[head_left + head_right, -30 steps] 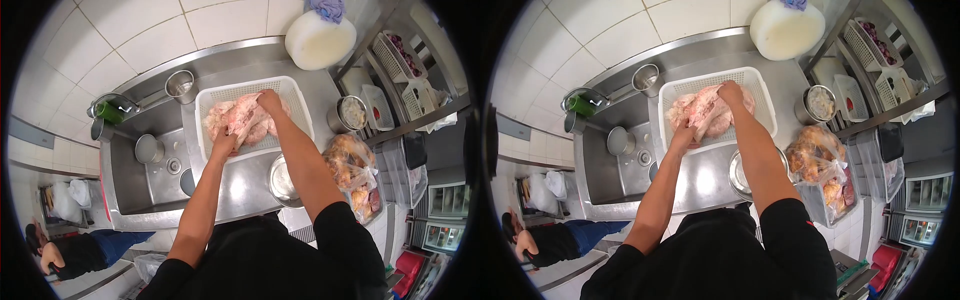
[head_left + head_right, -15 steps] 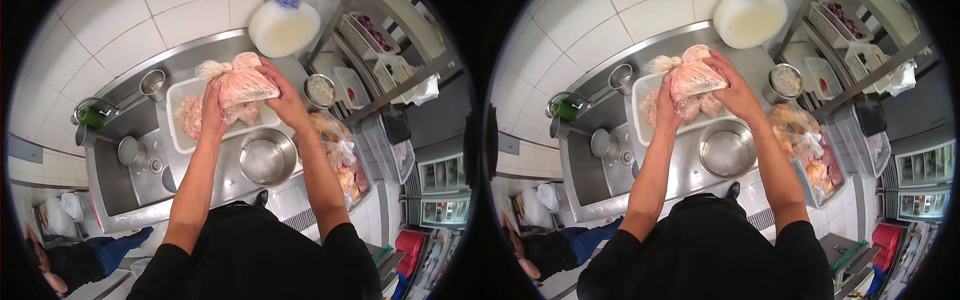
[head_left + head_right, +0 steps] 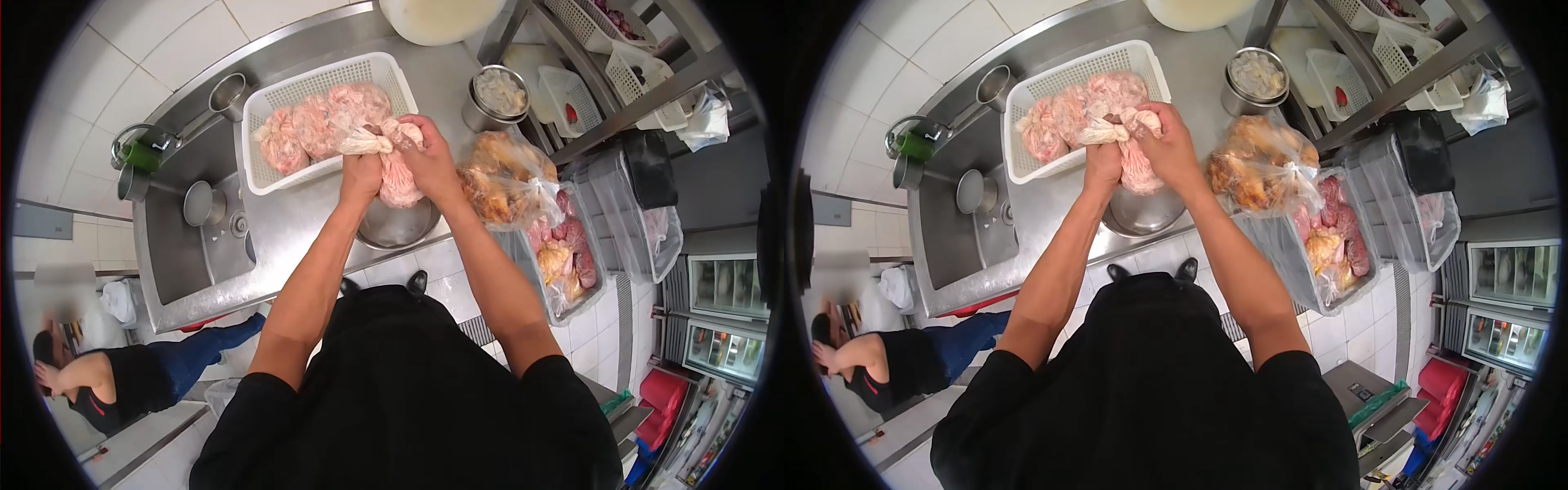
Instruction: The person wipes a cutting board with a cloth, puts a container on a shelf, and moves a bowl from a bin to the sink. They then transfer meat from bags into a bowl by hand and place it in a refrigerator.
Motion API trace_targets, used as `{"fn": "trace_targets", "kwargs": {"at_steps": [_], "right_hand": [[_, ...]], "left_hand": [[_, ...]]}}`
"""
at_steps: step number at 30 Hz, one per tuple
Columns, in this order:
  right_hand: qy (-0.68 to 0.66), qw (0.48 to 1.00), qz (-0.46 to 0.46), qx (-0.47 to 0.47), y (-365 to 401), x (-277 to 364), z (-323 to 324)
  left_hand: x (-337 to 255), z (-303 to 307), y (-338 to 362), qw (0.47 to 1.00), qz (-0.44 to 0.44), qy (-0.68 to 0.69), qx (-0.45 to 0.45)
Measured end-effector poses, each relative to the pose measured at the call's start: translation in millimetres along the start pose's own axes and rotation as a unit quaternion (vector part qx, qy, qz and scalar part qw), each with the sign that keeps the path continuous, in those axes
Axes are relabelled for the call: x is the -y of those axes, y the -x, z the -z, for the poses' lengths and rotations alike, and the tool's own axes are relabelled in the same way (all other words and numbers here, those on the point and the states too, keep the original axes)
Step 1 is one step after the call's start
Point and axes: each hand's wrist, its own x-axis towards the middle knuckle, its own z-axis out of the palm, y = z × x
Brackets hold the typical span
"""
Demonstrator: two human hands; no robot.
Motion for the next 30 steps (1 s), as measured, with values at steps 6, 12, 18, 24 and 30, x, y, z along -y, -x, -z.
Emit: {"fn": "trace_targets", "kwargs": {"at_steps": [6, 12, 18, 24, 30], "right_hand": [[0.028, 0.991, -0.128, 0.038, 17.6, -22.3, 3.0], [0.138, 0.981, -0.101, 0.086, 21.6, -33.1, 12.7], [0.041, 0.978, -0.181, 0.099, 13.2, -1.2, 22.5], [0.054, 0.970, -0.199, 0.128, 6.0, -12.7, 19.7], [0.098, 0.977, -0.163, 0.093, 5.7, -9.5, 24.2]], "left_hand": [[14.1, -1.6, 8.0, 0.998, 0.037, -0.027, -0.049], [6.9, 16.0, 3.3, 0.991, 0.116, -0.018, 0.069], [-40.5, 41.1, -10.5, 0.889, 0.152, -0.302, 0.310], [-34.3, 40.9, -21.0, 0.843, 0.093, -0.352, 0.395], [-23.5, 39.1, -18.9, 0.910, 0.122, -0.235, 0.318]]}}
